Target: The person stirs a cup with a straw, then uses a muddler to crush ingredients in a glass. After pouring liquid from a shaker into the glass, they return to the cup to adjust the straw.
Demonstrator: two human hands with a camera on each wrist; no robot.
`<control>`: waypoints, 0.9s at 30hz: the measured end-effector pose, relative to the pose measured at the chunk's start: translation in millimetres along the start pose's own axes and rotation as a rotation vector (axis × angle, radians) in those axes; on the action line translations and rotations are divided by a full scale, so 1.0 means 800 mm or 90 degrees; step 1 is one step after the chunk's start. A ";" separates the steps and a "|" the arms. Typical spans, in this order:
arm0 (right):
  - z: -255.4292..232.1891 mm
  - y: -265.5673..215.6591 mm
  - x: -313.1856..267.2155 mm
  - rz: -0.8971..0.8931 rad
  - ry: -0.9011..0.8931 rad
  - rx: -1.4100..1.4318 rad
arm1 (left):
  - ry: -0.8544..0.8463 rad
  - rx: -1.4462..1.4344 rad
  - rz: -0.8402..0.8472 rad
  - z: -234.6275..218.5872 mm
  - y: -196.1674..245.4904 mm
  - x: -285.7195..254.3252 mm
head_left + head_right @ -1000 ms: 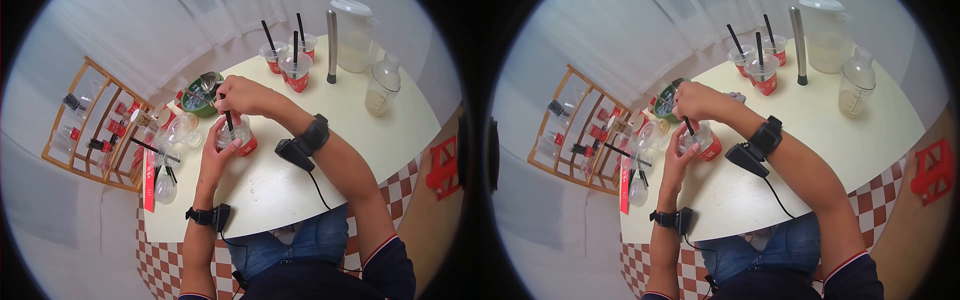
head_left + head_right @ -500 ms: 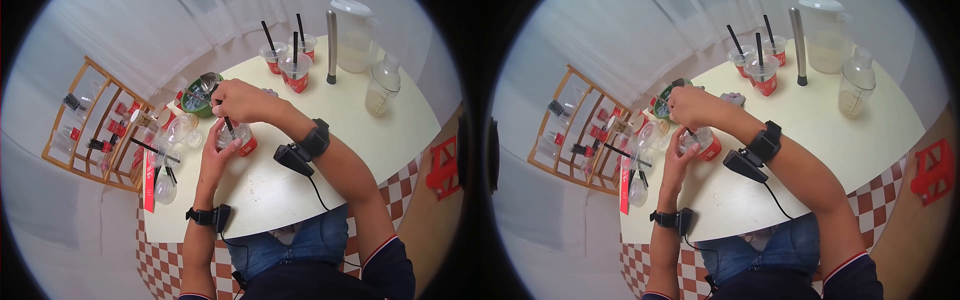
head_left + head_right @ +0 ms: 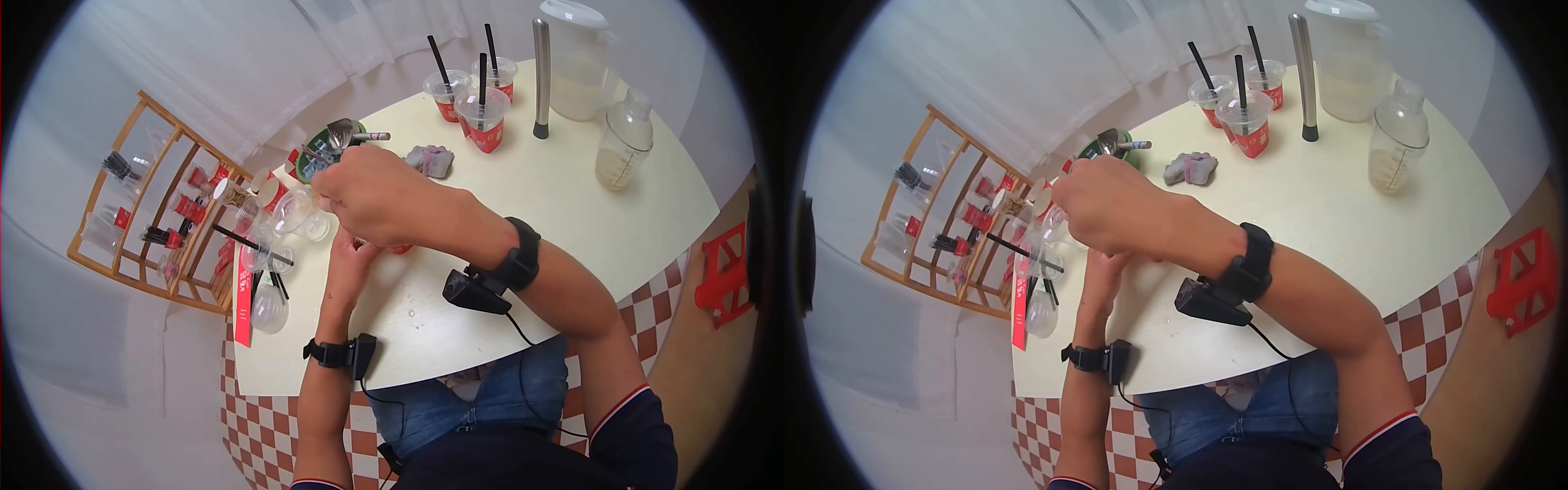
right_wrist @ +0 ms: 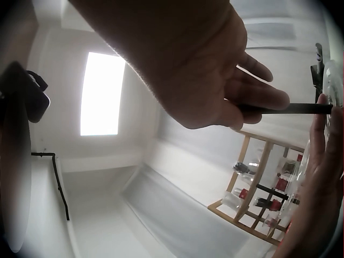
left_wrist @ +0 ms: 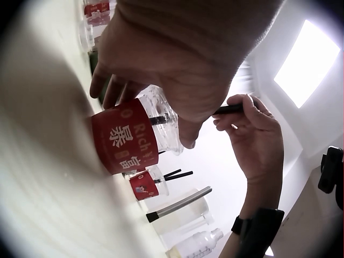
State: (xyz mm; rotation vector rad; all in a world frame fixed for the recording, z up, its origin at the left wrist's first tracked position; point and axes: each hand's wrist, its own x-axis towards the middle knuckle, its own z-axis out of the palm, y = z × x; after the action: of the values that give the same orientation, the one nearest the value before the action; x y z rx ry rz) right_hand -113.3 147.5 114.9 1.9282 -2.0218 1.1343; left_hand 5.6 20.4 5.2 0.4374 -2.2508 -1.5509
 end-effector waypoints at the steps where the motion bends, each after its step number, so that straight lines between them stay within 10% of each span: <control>1: 0.003 0.002 0.000 -0.013 0.010 -0.002 | 0.013 -0.002 0.003 0.002 0.003 -0.002; 8: 0.025 0.034 0.005 0.008 0.004 -0.005 | -0.029 -0.057 0.032 0.004 -0.002 0.004; 11: 0.024 0.066 0.016 -0.090 0.207 0.037 | -0.019 -0.063 0.032 0.009 0.014 0.001; 14: -0.018 0.064 0.014 0.253 -0.048 0.313 | -0.031 -0.049 0.018 0.006 0.009 0.003; 17: -0.012 0.085 0.011 0.335 -0.019 0.430 | -0.039 -0.064 0.022 0.008 0.010 0.004; 27: 0.017 0.102 0.013 0.242 0.009 0.321 | -0.029 -0.074 0.026 0.009 0.009 0.003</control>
State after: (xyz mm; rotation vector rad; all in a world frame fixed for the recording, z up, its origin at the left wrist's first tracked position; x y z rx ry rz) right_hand -183.6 123.4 76.3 1.7396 -2.3283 1.8957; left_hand 0.0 27.9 10.1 0.3241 -2.1747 -1.6761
